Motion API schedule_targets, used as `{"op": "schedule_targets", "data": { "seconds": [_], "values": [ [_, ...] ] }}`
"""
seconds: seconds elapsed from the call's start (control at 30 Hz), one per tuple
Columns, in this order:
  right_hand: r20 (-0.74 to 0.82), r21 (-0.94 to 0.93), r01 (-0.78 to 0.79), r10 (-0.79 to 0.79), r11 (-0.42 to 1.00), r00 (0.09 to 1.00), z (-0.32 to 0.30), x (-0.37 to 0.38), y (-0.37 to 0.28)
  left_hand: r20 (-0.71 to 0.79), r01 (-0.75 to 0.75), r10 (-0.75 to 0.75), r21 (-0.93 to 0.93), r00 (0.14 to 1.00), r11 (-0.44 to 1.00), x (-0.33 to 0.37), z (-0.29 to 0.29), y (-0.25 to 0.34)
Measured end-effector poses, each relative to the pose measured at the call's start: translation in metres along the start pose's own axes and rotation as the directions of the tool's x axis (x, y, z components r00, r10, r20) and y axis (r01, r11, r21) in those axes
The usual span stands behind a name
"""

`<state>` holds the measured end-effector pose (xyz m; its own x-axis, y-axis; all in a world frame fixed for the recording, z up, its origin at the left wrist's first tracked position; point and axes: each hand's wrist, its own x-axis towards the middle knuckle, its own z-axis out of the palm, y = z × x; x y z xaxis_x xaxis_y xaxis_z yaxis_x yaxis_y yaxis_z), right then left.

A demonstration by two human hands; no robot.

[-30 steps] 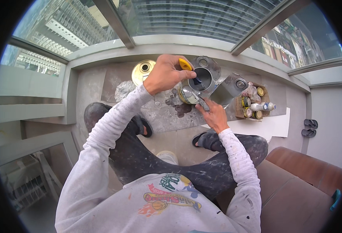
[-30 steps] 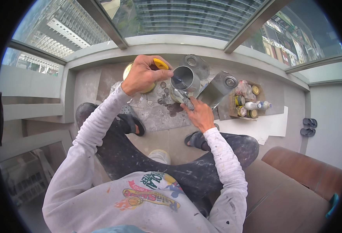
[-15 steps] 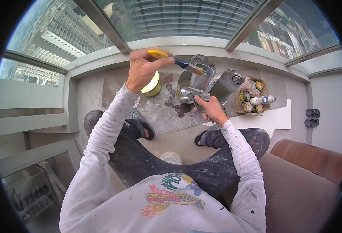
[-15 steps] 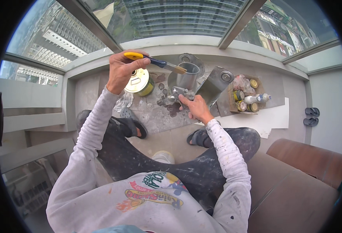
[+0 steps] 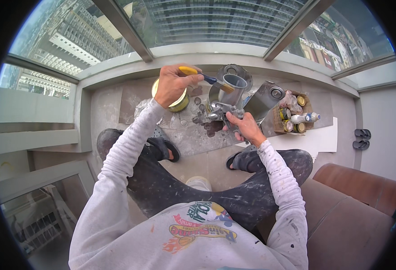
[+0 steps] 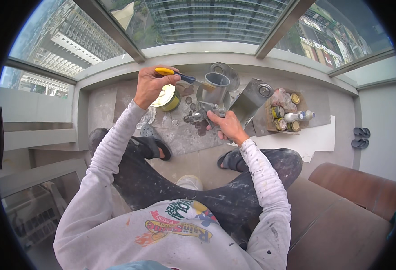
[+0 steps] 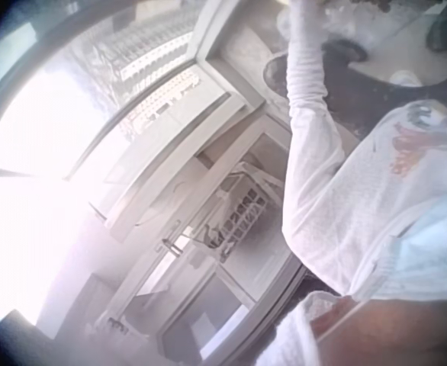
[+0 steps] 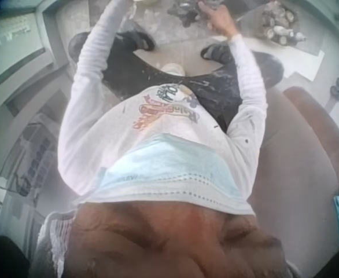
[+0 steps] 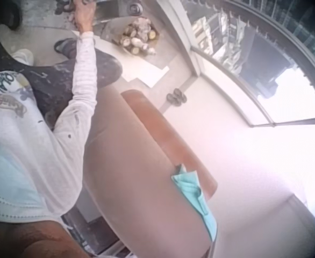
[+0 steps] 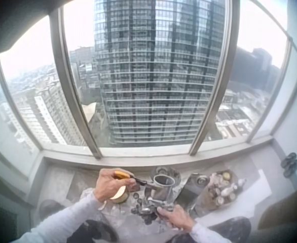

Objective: The person sits on the floor and prepares a paint sprayer by pouring liquid from a yellow can into the sprayer's cup. They use a brush to stir the contents and then wipe the sprayer's exterior with a cloth.

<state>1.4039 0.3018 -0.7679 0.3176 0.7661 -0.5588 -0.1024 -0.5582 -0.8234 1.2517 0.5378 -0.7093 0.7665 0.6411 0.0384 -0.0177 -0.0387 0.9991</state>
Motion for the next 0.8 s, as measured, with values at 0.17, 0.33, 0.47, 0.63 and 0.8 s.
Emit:
{"op": "schedule_targets", "data": {
  "seconds": [0.17, 0.33, 0.47, 0.63, 0.8],
  "values": [
    [0.005, -0.030, 0.015, -0.015, 0.999, 1.000, 0.001, -0.001, -0.001, -0.048, 0.022, -0.024, -0.056, 0.999, 0.998, -0.001, 0.001, 0.000],
    [-0.014, -0.026, 0.030, -0.030, 0.999, 0.999, 0.000, 0.000, 0.001, -0.159, -0.008, 0.011, 0.018, 0.987, 1.000, 0.002, -0.012, 0.008],
    [-0.010, -0.022, 0.024, -0.024, 0.999, 1.000, 0.000, 0.001, 0.005, -0.061, -0.003, -0.008, -0.170, 0.998, 0.985, -0.002, -0.004, 0.013],
    [-0.001, -0.043, 0.012, -0.012, 0.999, 1.000, -0.001, 0.000, 0.006, -0.094, 0.015, -0.019, -0.049, 0.995, 0.999, 0.002, -0.005, 0.001],
    [0.003, -0.012, 0.012, -0.012, 1.000, 1.000, 0.001, -0.002, 0.002, -0.081, 0.012, -0.020, -0.095, 0.997, 0.995, -0.002, -0.006, 0.012]
  ]
}}
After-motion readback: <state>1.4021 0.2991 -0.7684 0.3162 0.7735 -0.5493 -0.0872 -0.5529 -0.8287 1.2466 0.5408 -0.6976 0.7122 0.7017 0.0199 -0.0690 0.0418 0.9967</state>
